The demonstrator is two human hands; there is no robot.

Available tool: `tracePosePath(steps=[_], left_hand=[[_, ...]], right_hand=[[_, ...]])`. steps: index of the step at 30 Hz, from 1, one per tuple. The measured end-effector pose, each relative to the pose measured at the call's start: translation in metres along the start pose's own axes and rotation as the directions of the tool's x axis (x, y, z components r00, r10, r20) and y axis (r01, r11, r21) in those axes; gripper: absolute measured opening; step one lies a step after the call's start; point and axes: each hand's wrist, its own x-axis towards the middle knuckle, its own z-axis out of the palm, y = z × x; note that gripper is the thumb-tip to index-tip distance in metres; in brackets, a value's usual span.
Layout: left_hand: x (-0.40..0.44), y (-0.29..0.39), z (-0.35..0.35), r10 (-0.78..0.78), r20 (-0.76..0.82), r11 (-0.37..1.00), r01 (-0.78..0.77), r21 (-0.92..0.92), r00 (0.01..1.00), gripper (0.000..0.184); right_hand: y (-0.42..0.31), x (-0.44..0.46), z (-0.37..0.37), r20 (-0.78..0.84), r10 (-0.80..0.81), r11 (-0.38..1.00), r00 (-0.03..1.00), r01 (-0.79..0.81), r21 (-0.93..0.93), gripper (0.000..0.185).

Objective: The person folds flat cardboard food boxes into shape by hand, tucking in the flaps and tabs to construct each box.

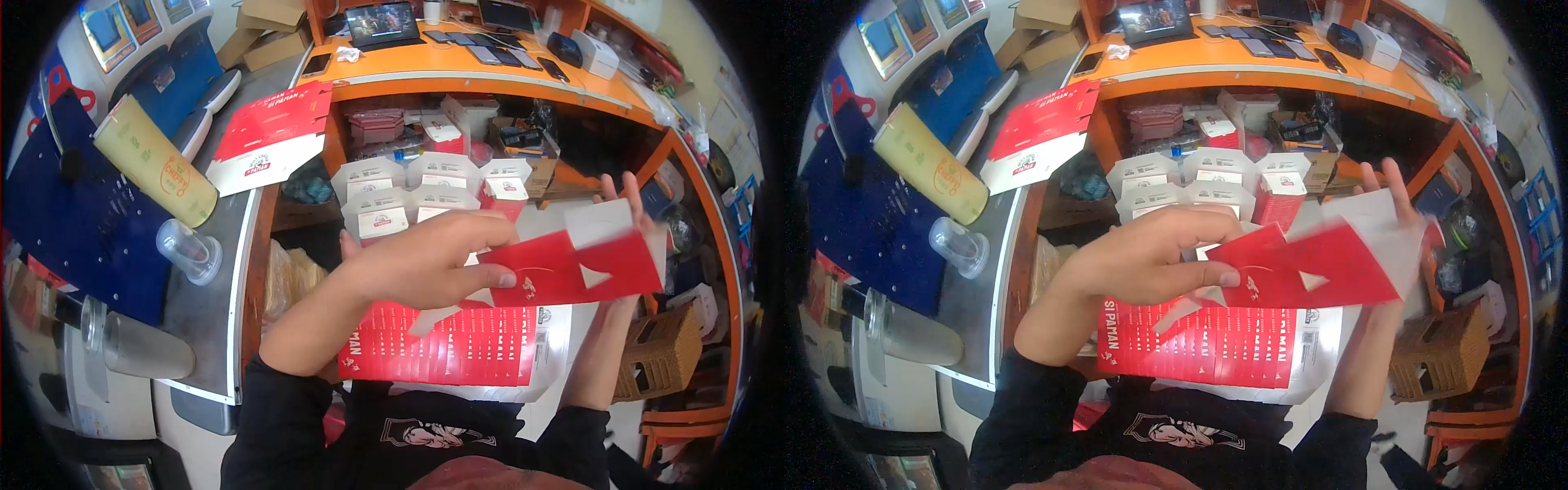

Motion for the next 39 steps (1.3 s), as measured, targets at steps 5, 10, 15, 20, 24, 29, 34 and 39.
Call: tracePosePath(steps=[5,10,15,20,24,29,34,39], left_hand=[[0.007,-0.004,0.028,-0.002,-0.091,0.93,-0.032,-0.366,0.996,0.026],[0.023,-0.001,0.043,0.196,-0.255,0.944,-0.253,-0.212,0.947,0.022],[0.035,0.016,0.048,0.195,-0.091,0.95,-0.212,-0.232,0.976,0.02],[0.037,-0.008,0.079,0.106,-0.023,0.861,-0.104,-0.498,0.994,0.017],[0.046,-0.006,0.079,0.033,-0.036,0.74,-0.049,-0.671,0.999,0.021],[0.046,0.004,0.066,0.078,-0.033,0.811,-0.083,-0.58,0.996,0.021],[0.041,0.013,0.062,0.117,-0.109,0.827,-0.158,-0.54,0.987,0.026],[0.038,0.021,0.063,0.102,-0.179,0.852,-0.178,-0.492,0.979,0.026]], right_hand=[[0.037,-0.029,-0.031,-0.261,-0.231,0.711,0.937,-0.021,-0.703,0.08],[-0.015,-0.066,0.051,-0.3,-0.623,0.655,0.723,0.271,-0.706,0.076],[-0.047,-0.084,0.045,0.019,-0.572,0.643,0.82,0.463,-0.61,0.073],[-0.062,-0.102,0.018,0.032,-0.457,0.575,0.889,0.323,-0.752,0.058],[-0.073,-0.111,0.013,0.131,-0.572,0.403,0.81,0.417,-0.815,0.062],[-0.083,-0.113,0.034,0.382,-0.634,-0.014,0.673,0.483,-0.875,0.067],[-0.093,-0.109,0.053,0.589,-0.491,-0.345,0.642,0.477,-0.808,0.073],[-0.099,-0.101,0.072,0.728,-0.351,-0.43,0.589,0.589,-0.684,0.072]])
